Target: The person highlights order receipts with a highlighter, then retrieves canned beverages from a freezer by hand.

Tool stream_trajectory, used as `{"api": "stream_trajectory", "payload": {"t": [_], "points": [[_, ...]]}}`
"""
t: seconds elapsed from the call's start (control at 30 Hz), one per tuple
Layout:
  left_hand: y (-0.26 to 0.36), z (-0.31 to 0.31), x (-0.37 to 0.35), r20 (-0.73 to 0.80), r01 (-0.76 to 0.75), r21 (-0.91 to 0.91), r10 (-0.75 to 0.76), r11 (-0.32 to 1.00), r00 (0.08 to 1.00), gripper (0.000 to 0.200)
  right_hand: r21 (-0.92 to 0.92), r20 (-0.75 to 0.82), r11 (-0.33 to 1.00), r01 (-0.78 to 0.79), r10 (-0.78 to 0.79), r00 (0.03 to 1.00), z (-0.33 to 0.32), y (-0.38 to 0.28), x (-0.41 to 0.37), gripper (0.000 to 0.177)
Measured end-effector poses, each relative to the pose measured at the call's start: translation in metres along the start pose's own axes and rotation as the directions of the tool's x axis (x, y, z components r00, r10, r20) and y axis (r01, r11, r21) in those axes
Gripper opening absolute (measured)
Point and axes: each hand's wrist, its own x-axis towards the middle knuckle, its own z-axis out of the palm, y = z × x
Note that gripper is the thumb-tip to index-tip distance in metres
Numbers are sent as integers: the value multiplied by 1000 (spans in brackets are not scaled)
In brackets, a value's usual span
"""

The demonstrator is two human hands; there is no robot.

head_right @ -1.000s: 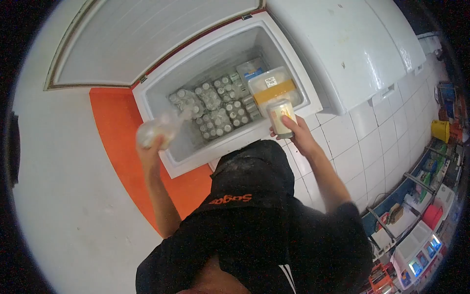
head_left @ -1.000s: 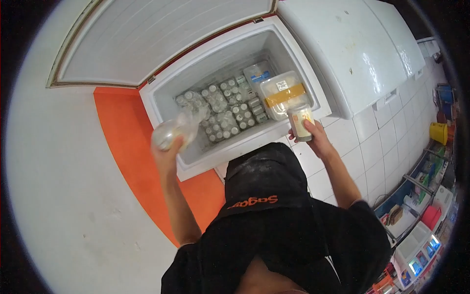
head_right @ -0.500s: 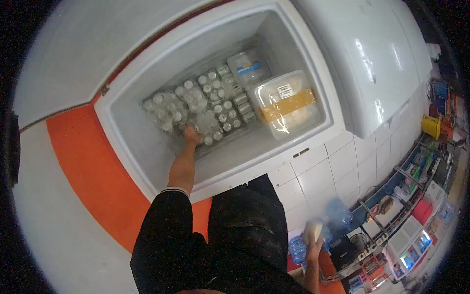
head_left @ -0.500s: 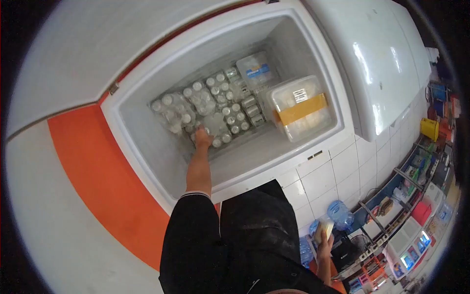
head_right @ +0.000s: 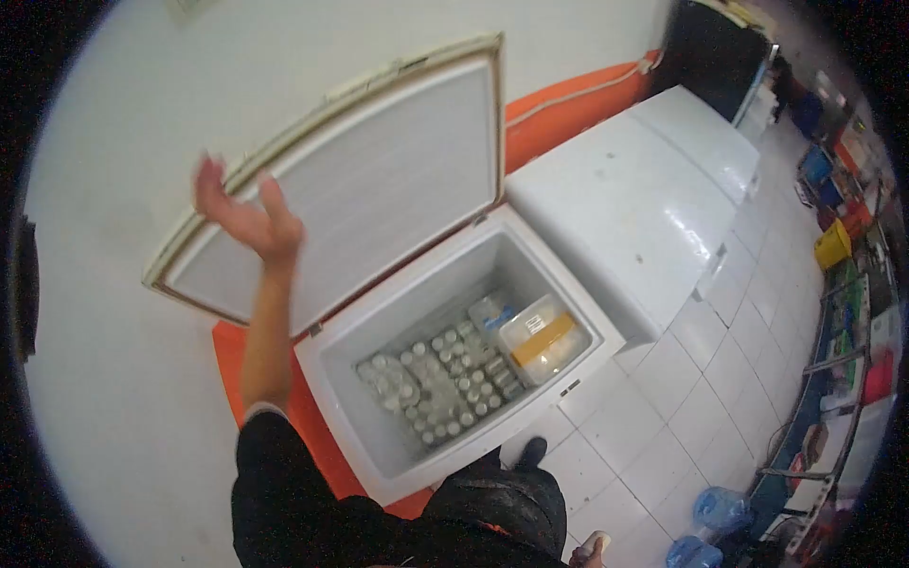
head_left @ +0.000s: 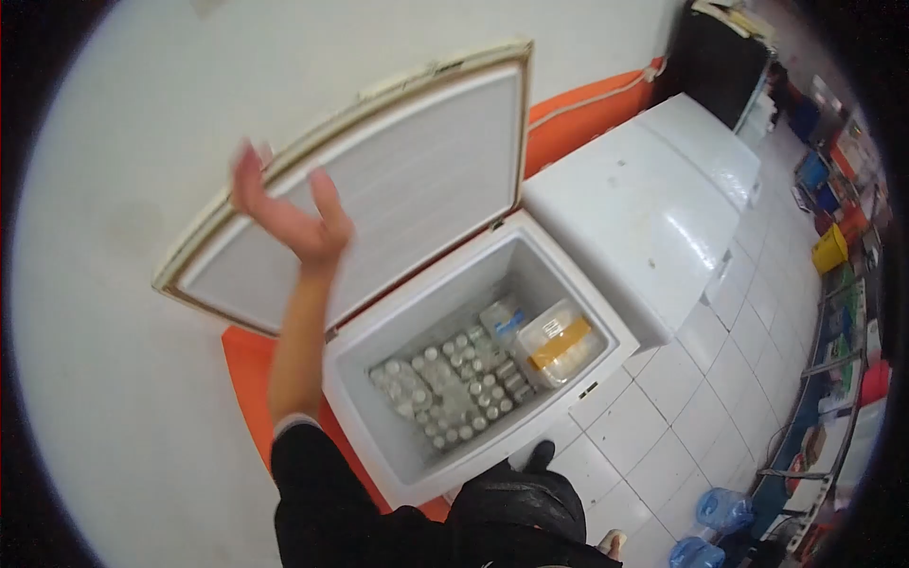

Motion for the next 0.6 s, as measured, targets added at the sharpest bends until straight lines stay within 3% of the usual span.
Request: {"api": "stream_trajectory", "payload": {"t": [0.03,0.07,0.1,0.13,0.17,0.2,0.27,0.3,0.33,0.37,0.4,0.43,0.47,0.5,0.53,0.57,0.6], "points": [[1,21,51,-82,-74,-66,68,995,994,49,150,50,985,-89,82,995,1,1,11,64],[-14,37,89,-59,-143,66,147,988,987,45,176,90,981,-77,61,994,8,2,28,64],[-29,54,115,38,-160,157,156,974,987,40,108,38,990,87,-91,995,17,6,35,60],[-46,74,127,245,25,161,-65,987,967,46,37,-29,971,238,-237,971,27,15,28,58],[-62,92,129,448,194,193,-262,962,855,54,-33,-98,926,375,-376,921,33,28,18,60],[-82,105,116,594,204,277,-334,939,732,64,-103,-168,861,499,-509,844,33,40,10,64],[-134,141,53,781,98,428,-422,899,460,87,-10,-200,899,438,-431,880,25,49,23,56],[-139,146,17,740,138,578,-588,804,327,92,81,-243,879,470,-439,865,20,53,21,56],[-85,133,16,688,16,623,-557,782,465,96,21,-325,882,471,-440,837,21,57,22,55],[-49,128,31,636,56,706,-666,706,390,96,-38,-403,895,445,-421,812,19,67,23,55],[-33,127,35,591,155,722,-718,674,369,94,15,-386,876,482,-440,811,6,76,34,55],[-18,124,34,618,117,695,-673,710,406,91,69,-433,869,490,-416,799,3,81,38,55],[15,116,34,633,-40,723,-637,690,439,85,85,-479,867,491,-396,783,-4,82,34,56],[47,103,30,680,-96,673,-563,733,470,76,111,-491,869,483,-375,787,-3,89,31,56],[73,94,24,708,-147,641,-506,754,492,67,79,-590,870,487,-353,726,-1,90,29,56],[94,99,15,706,-154,652,-521,742,481,67,26,-676,874,485,-342,652,-8,78,30,56],[108,88,-7,734,-152,553,-393,819,554,60,-41,-674,875,482,-380,633,-66,28,36,56]]}}
